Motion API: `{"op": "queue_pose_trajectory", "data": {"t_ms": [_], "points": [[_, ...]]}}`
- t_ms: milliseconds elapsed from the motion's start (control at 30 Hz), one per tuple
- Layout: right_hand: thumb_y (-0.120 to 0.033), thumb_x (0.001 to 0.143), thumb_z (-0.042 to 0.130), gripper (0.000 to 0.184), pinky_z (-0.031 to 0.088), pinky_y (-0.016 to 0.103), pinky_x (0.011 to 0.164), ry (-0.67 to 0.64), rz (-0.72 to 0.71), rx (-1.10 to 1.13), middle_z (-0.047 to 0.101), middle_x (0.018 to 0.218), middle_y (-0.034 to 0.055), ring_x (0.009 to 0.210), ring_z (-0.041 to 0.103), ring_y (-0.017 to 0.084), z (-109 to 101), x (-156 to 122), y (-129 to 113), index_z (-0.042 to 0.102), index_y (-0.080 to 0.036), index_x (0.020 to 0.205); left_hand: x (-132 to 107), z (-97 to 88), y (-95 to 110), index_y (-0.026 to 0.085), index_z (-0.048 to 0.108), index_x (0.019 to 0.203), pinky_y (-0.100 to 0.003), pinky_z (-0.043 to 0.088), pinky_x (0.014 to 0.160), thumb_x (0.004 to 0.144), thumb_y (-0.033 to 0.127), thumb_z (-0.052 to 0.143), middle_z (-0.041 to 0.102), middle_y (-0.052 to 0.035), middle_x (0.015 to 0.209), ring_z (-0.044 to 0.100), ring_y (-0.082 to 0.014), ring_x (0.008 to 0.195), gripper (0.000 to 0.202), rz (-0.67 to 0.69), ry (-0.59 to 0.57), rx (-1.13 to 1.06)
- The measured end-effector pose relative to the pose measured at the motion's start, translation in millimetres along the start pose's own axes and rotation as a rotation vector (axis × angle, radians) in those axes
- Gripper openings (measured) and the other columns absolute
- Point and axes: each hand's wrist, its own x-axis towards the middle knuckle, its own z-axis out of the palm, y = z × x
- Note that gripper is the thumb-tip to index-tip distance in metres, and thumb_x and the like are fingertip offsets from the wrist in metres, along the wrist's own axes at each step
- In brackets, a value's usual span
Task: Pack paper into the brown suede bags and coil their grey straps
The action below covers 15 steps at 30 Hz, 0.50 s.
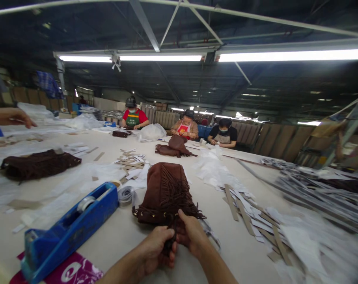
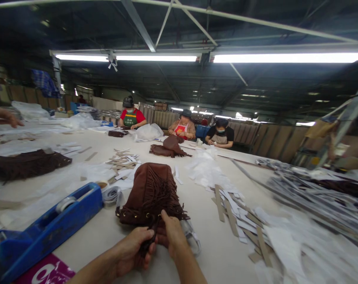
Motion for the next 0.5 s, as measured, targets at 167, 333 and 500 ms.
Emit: {"op": "queue_pose_trajectory", "data": {"t_ms": [167, 333, 500], "points": [[-0.044, 0.081, 0.062, 0.038, 0.039, 0.018, 0.039, -0.009, -0.058, -0.341, 0.052, 0.046, -0.0029, 0.038, 0.048, 0.008, -6.8, -5.6, -3.5, 0.055, -0.015, 0.058, 1.2, 0.9, -2.9, 0.017, 0.049, 0.078, -0.019, 0.039, 0.034, 0.075, 0.031, 0.048, 0.053, 0.0036, 0.053, 0.041, -0.0075, 0.034, 0.015, 0.013, -0.01, 0.012], [-0.061, 0.087, 0.041, 0.056, 0.049, 0.023, 0.046, -0.204, 0.194, -0.157, 0.056, 0.049, 0.0009, 0.042, 0.057, 0.012, -4.1, -18.3, -8.6, 0.059, -0.013, 0.064, -1.8, 0.6, -4.0, 0.017, 0.049, 0.078, -0.018, 0.038, 0.034, 0.073, 0.032, 0.051, 0.053, 0.0037, 0.053, 0.04, -0.007, 0.034, 0.016, 0.026, -0.007, -0.027], [-0.07, 0.087, 0.019, 0.071, 0.036, 0.02, 0.03, -0.244, 0.32, 0.034, 0.043, 0.033, -0.0016, 0.026, 0.041, 0.01, 15.6, -12.1, 8.8, 0.053, -0.017, 0.055, -8.6, 3.5, -3.8, 0.018, 0.048, 0.077, -0.017, 0.035, 0.031, 0.068, 0.034, 0.051, 0.051, 0.0055, 0.05, 0.037, -0.0059, 0.032, 0.019, 0.05, -0.048, -0.035]]}}
